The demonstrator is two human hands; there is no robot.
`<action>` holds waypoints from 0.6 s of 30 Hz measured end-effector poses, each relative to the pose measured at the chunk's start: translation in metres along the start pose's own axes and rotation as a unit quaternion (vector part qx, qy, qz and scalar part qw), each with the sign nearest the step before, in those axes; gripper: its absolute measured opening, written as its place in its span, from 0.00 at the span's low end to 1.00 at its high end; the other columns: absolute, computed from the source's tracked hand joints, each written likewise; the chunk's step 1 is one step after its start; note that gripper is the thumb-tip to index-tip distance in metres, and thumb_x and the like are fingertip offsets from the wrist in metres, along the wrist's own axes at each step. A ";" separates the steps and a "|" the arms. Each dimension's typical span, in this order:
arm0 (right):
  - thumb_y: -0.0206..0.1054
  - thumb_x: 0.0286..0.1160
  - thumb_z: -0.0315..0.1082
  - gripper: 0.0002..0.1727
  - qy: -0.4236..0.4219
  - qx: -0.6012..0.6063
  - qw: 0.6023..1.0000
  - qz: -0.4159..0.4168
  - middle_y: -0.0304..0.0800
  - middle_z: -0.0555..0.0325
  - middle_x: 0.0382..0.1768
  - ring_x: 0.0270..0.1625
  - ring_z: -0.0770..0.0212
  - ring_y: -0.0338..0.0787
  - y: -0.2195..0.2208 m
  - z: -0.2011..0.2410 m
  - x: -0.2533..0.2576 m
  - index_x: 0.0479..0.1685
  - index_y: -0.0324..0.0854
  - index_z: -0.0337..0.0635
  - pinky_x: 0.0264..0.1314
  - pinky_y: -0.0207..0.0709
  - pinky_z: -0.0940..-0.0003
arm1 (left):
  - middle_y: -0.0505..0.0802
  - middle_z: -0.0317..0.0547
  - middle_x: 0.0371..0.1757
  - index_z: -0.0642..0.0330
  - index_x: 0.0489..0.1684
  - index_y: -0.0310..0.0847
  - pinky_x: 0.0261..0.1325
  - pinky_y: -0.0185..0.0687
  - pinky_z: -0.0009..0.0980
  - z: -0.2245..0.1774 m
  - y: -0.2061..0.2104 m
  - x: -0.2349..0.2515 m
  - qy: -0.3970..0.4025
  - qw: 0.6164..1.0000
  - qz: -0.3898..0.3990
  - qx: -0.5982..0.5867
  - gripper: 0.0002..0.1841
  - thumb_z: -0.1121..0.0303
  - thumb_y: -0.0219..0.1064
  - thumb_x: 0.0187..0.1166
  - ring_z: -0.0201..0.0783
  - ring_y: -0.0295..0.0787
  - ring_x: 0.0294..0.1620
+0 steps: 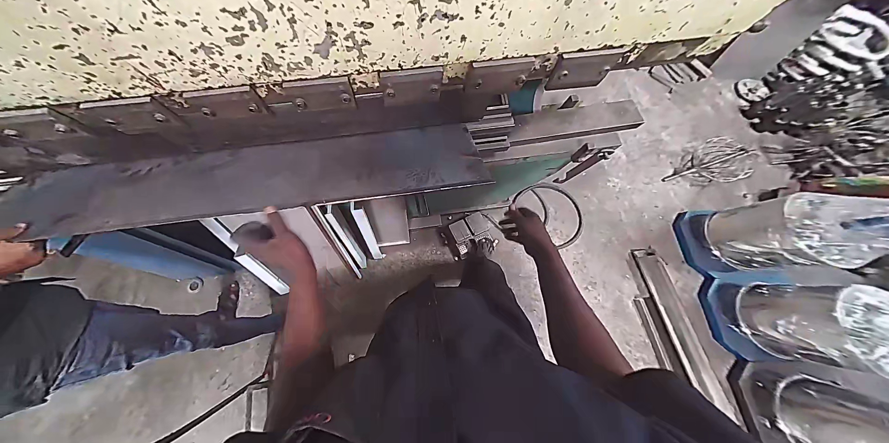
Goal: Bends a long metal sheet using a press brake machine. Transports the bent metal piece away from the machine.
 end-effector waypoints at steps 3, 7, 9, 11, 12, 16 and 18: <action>0.49 0.86 0.70 0.40 -0.024 0.076 0.996 0.047 0.94 0.48 0.57 0.50 0.51 0.96 0.030 0.061 0.024 0.80 0.69 0.46 0.50 0.91 0.51 | 0.78 0.62 0.78 0.54 0.90 0.52 0.62 0.88 0.57 0.059 -0.008 0.052 -0.301 0.933 0.019 -0.197 0.46 0.30 0.55 0.81 0.58 0.85 0.70; 0.63 0.81 0.62 0.33 0.017 0.138 0.986 0.097 0.92 0.49 0.59 0.57 0.50 0.94 0.071 0.120 0.041 0.75 0.76 0.48 0.54 0.92 0.46 | 0.81 0.54 0.80 0.49 0.89 0.58 0.74 0.80 0.64 0.060 0.011 0.100 -0.284 0.880 0.132 -0.356 0.35 0.37 0.49 0.89 0.56 0.80 0.78; 0.65 0.82 0.56 0.27 0.014 0.100 0.989 0.104 0.92 0.52 0.54 0.52 0.54 0.93 0.079 0.130 0.048 0.69 0.80 0.47 0.51 0.90 0.51 | 0.85 0.58 0.74 0.55 0.84 0.62 0.66 0.87 0.61 0.068 0.015 0.104 -0.294 0.905 0.082 -0.296 0.27 0.57 0.61 0.88 0.56 0.86 0.71; 0.68 0.80 0.56 0.27 0.012 0.038 0.994 0.097 0.91 0.52 0.52 0.52 0.56 0.92 0.081 0.124 0.054 0.66 0.81 0.46 0.53 0.89 0.52 | 0.86 0.60 0.71 0.59 0.81 0.64 0.62 0.89 0.58 0.082 0.015 0.099 -0.318 0.911 0.049 -0.259 0.26 0.67 0.62 0.84 0.55 0.88 0.67; 0.69 0.79 0.56 0.27 0.012 0.017 0.995 0.100 0.91 0.51 0.53 0.52 0.55 0.92 0.080 0.115 0.061 0.66 0.82 0.45 0.54 0.89 0.51 | 0.85 0.60 0.71 0.59 0.81 0.64 0.62 0.89 0.57 0.089 0.015 0.095 -0.327 0.911 0.045 -0.250 0.27 0.69 0.63 0.83 0.55 0.88 0.67; 0.69 0.81 0.43 0.20 -0.027 -0.104 0.989 0.105 0.89 0.47 0.51 0.50 0.55 0.89 0.078 0.113 0.070 0.62 0.83 0.38 0.54 0.85 0.52 | 0.85 0.59 0.71 0.61 0.80 0.65 0.64 0.88 0.58 0.123 0.019 0.092 -0.322 0.904 0.057 -0.274 0.28 0.71 0.66 0.80 0.53 0.87 0.68; 0.66 0.84 0.44 0.22 -0.061 -0.210 0.974 0.055 0.88 0.38 0.60 0.62 0.45 0.87 0.077 0.120 0.061 0.64 0.82 0.34 0.66 0.80 0.41 | 0.87 0.60 0.68 0.64 0.76 0.68 0.62 0.88 0.58 0.121 0.023 0.086 -0.310 0.904 0.062 -0.288 0.26 0.73 0.67 0.78 0.54 0.88 0.65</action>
Point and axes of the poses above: each hand's wrist, its own x-axis towards the middle knuckle, its own y-axis out of the palm, z = x × y, the point moved 4 cm from there along x, towards the middle knuckle
